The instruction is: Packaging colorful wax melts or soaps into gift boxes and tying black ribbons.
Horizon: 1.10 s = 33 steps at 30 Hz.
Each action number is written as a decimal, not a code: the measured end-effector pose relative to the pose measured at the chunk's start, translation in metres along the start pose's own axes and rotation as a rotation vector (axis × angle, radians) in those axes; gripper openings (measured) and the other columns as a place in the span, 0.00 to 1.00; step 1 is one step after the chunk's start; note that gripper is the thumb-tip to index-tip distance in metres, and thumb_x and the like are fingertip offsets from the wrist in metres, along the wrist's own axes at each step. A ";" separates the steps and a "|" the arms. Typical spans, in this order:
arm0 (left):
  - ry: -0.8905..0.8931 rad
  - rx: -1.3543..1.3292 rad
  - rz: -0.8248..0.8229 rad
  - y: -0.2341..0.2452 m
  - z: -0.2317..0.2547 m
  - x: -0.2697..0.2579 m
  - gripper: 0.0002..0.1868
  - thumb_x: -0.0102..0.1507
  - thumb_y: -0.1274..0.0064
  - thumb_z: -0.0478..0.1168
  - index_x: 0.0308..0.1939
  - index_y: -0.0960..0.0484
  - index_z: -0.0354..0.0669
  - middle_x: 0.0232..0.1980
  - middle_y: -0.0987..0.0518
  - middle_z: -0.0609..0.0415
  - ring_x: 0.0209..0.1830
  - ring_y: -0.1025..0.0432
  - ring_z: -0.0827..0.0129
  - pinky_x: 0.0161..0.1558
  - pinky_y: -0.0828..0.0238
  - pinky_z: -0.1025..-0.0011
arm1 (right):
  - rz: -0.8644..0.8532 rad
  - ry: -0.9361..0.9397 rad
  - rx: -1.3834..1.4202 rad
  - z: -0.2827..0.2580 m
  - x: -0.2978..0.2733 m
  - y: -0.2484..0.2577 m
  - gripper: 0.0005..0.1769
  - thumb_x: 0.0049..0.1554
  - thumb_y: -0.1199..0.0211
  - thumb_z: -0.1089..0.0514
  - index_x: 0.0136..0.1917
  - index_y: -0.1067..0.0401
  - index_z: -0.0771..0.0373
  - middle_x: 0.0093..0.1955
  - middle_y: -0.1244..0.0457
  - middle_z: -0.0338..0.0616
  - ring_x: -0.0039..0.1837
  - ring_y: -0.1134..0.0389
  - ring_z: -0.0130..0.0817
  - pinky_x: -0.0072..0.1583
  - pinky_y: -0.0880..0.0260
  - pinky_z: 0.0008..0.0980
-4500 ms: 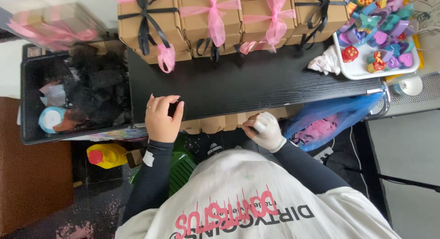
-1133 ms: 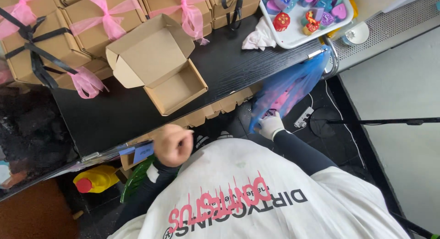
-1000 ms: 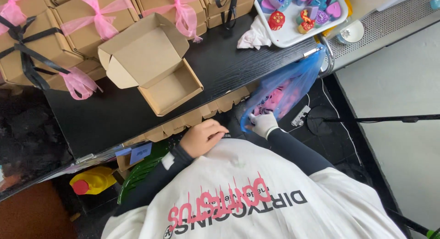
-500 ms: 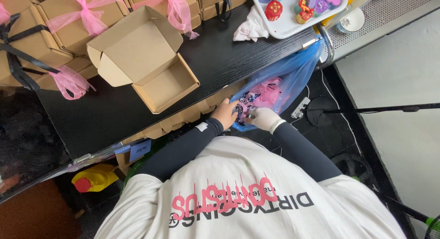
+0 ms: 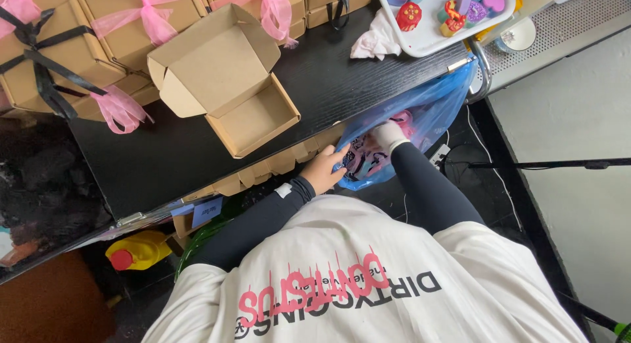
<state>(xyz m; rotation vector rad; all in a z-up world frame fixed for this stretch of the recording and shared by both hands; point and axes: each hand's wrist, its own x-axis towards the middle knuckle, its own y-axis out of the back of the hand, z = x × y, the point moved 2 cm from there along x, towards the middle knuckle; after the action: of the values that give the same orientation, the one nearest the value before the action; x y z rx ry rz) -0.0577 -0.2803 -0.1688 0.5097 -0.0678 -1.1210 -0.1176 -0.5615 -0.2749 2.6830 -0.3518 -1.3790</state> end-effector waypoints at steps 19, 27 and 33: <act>-0.109 -0.002 0.056 0.008 0.008 -0.007 0.35 0.63 0.43 0.36 0.74 0.34 0.43 0.45 0.30 0.47 0.46 0.29 0.59 0.49 0.29 0.67 | 0.207 0.287 -0.965 0.032 0.027 -0.031 0.18 0.53 0.37 0.54 0.55 0.20 0.62 0.54 0.30 0.59 0.57 0.27 0.52 0.59 0.28 0.45; -0.165 -0.010 0.073 0.014 0.007 -0.010 0.33 0.65 0.45 0.35 0.74 0.33 0.42 0.45 0.30 0.48 0.43 0.29 0.61 0.49 0.29 0.68 | 0.656 0.365 -0.768 -0.046 -0.078 0.024 0.32 0.41 0.21 0.53 0.56 0.28 0.66 0.50 0.31 0.59 0.54 0.30 0.57 0.55 0.31 0.49; -0.180 -0.021 0.081 0.010 0.001 -0.006 0.34 0.63 0.44 0.35 0.74 0.33 0.43 0.47 0.29 0.47 0.46 0.28 0.60 0.50 0.28 0.67 | 0.350 0.553 -0.799 -0.062 -0.088 -0.048 0.24 0.46 0.24 0.50 0.53 0.22 0.60 0.49 0.30 0.56 0.53 0.28 0.54 0.56 0.29 0.47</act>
<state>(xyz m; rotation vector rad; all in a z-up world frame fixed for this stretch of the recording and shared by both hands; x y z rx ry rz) -0.0522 -0.2724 -0.1625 0.3830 -0.2311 -1.0852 -0.1087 -0.4934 -0.1790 2.0602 -0.1481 -0.4772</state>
